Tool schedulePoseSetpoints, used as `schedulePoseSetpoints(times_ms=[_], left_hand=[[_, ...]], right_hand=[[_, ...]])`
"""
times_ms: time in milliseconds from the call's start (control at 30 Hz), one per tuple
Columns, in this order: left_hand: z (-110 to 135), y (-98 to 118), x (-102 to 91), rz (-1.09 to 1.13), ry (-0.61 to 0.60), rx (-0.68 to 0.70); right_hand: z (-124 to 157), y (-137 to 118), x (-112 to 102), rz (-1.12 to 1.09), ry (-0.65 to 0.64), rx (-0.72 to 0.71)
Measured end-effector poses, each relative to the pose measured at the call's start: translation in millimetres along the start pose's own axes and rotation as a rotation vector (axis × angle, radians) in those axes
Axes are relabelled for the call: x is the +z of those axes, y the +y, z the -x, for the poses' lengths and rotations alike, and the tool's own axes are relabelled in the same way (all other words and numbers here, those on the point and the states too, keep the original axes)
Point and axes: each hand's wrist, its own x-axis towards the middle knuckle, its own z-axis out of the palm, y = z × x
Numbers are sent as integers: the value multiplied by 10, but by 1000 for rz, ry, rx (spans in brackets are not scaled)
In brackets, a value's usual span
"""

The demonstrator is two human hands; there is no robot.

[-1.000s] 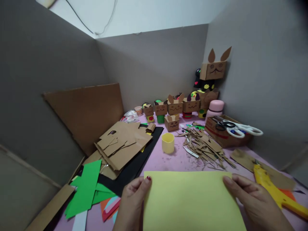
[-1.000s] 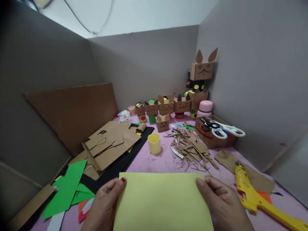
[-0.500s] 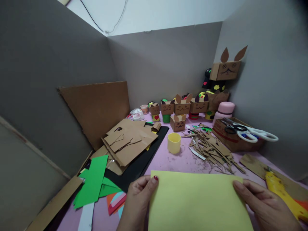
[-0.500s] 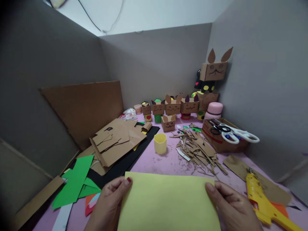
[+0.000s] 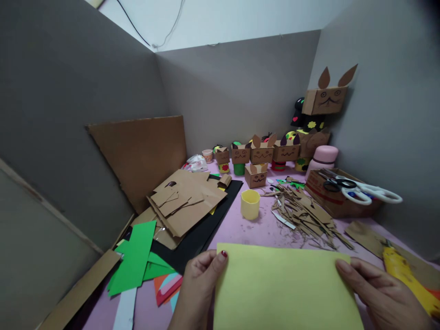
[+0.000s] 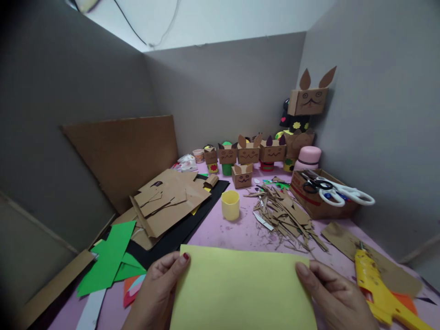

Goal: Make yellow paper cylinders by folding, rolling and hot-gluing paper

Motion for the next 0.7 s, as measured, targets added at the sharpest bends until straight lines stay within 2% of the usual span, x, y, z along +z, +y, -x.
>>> schedulePoseSetpoints(times_ms=[333,533,700], left_hand=[[28,18,-1,-38,1,11],[2,-7,-9,-30,12,27],[29,0,-15,-35,-1,23]], right_hand=[[23,-19,-9,24,-46,8],[53,-30,64,49,82,7],[48,-25,44,-40,17,52]])
